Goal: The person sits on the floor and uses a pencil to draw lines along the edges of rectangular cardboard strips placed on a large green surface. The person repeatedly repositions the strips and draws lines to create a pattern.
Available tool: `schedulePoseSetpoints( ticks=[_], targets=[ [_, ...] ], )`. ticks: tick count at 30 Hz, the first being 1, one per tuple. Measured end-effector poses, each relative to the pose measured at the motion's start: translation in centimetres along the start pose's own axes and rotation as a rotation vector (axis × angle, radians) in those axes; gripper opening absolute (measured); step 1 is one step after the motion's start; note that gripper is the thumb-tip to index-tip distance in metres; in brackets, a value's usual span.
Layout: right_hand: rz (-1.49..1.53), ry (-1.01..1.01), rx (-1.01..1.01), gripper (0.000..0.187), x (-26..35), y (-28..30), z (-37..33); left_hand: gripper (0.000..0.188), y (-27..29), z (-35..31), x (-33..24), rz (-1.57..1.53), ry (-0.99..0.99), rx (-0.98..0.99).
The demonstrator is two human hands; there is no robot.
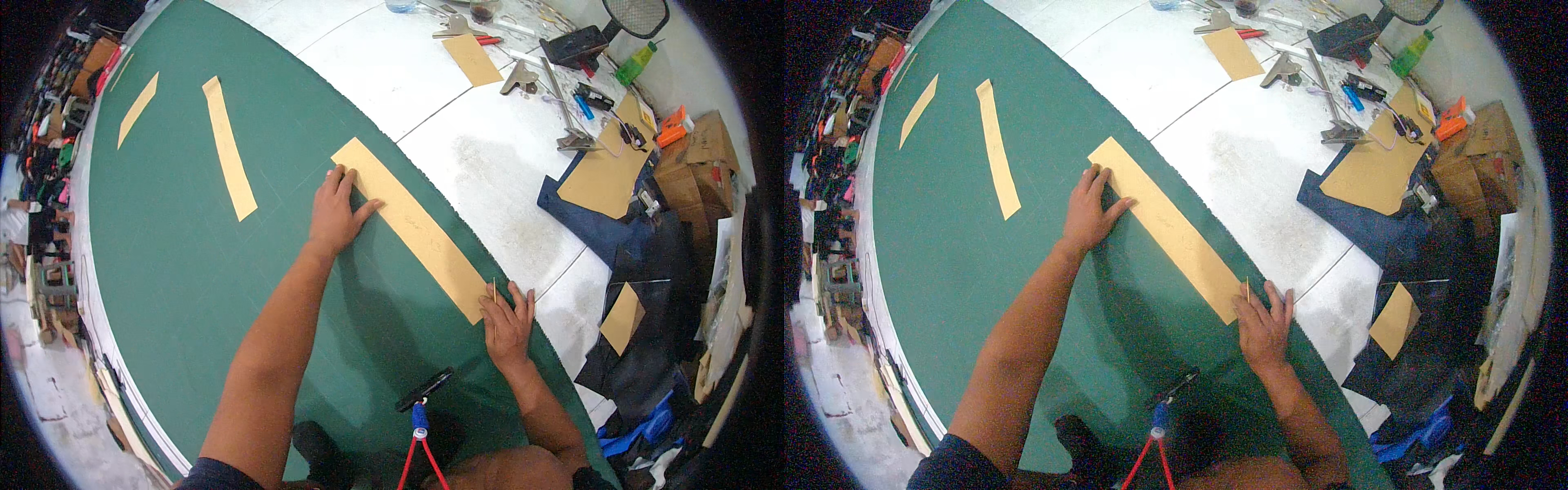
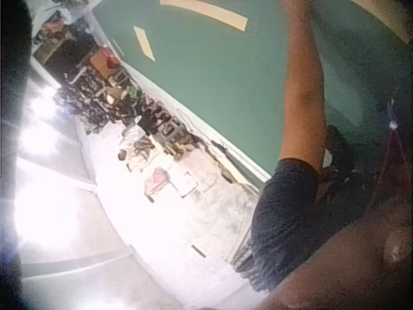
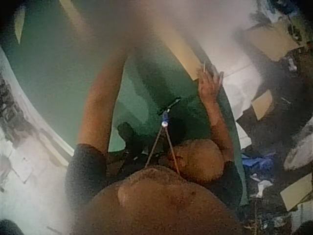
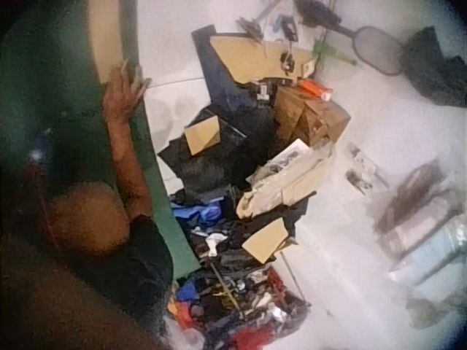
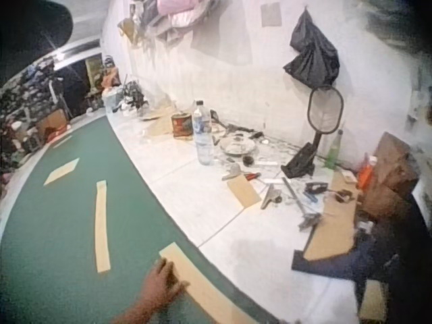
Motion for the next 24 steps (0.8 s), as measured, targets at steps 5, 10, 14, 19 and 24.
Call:
schedulePoseSetpoints(
  ticks=[5,10,14,19,24],
  targets=[
    [0.002,-0.005,0.017,0.026,-0.1,0.0,0.1,0.083,-0.1,0.2,0.0,-0.005,0.005,0.028],
    [0.014,-0.006,0.027,0.026,0.2,0.3,0.3,0.084,0.0,0.1,0.3,-0.026,0.034,0.015],
    [0.015,-0.007,0.014,0.025,0.2,0.3,0.2,0.085,0.1,0.1,0.1,-0.041,0.029,0.017],
    [0.046,-0.021,0.008,0.026,-0.2,-0.1,0.1,0.088,-0.6,0.7,1.5,-0.079,0.042,0.032],
    [0.058,-0.033,0.038,0.031,-0.3,-0.4,0.2,0.099,-0.7,0.5,1.3,-0.078,0.08,0.117]
  ],
)
Point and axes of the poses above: each hand's wrist, its own z-axis towards the middle knuckle, its own y-axis out of the back of the hand, x = y × z, the point moved 9 cm from there along z, towards the middle knuckle, and after that the axes turned 11 degrees about -z, right-handed, at the moved point
